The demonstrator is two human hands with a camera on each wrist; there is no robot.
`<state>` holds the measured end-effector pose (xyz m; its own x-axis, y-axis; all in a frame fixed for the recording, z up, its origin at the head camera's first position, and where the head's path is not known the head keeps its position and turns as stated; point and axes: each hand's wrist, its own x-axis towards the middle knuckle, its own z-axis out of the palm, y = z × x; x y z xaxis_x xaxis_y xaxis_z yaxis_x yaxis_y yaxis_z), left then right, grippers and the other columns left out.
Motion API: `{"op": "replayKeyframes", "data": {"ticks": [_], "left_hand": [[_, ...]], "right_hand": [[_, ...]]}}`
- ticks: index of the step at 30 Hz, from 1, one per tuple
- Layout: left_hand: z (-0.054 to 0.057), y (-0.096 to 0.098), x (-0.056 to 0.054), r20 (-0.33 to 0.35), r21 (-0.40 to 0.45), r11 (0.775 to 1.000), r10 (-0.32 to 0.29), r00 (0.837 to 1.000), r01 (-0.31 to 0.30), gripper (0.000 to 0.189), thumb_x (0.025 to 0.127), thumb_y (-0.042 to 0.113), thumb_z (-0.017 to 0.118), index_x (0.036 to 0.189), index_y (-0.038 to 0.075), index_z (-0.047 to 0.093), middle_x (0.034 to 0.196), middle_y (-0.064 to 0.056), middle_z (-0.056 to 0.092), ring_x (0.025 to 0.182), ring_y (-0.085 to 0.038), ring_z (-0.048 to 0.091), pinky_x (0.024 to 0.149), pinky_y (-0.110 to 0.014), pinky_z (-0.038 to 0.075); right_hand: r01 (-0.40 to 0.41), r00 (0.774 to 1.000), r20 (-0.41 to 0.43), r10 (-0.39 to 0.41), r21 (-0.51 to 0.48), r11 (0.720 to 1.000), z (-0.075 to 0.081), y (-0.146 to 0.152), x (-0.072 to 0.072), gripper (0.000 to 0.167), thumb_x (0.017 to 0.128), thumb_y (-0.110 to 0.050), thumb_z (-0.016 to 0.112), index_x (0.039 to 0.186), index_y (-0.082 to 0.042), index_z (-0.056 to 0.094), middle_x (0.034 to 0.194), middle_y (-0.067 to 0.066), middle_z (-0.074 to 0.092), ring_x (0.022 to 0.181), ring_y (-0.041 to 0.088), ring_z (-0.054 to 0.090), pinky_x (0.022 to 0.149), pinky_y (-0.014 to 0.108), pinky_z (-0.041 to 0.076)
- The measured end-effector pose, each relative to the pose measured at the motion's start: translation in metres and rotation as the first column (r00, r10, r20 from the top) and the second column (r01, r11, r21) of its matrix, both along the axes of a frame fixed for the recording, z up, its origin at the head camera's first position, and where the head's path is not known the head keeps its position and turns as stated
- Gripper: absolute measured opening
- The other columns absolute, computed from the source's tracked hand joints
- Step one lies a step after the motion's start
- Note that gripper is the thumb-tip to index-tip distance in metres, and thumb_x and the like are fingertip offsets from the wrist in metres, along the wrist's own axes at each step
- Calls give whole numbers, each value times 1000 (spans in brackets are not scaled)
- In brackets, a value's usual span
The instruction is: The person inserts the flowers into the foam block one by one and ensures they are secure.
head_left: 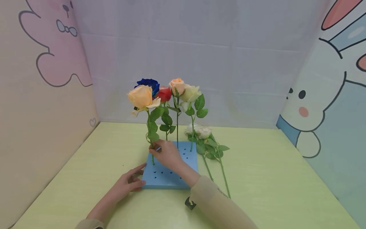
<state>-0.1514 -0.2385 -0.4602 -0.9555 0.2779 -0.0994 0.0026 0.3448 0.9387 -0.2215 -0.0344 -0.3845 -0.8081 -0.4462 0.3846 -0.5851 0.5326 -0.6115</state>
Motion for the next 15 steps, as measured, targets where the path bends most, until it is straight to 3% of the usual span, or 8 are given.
{"op": "replayKeyframes", "data": {"ticks": [15], "left_hand": [[-1,1,-1,-1,2,1000,9,1000,-9,72,93,22,66,155,11,31,146,-29,42,95,-10,62,82,-27,59]], "right_hand": [[-8,1000,6,8,-24,1000,2,1,1,5,93,-17,68,94,-13,71,94,2,77,81,15,73,68,13,54]]}}
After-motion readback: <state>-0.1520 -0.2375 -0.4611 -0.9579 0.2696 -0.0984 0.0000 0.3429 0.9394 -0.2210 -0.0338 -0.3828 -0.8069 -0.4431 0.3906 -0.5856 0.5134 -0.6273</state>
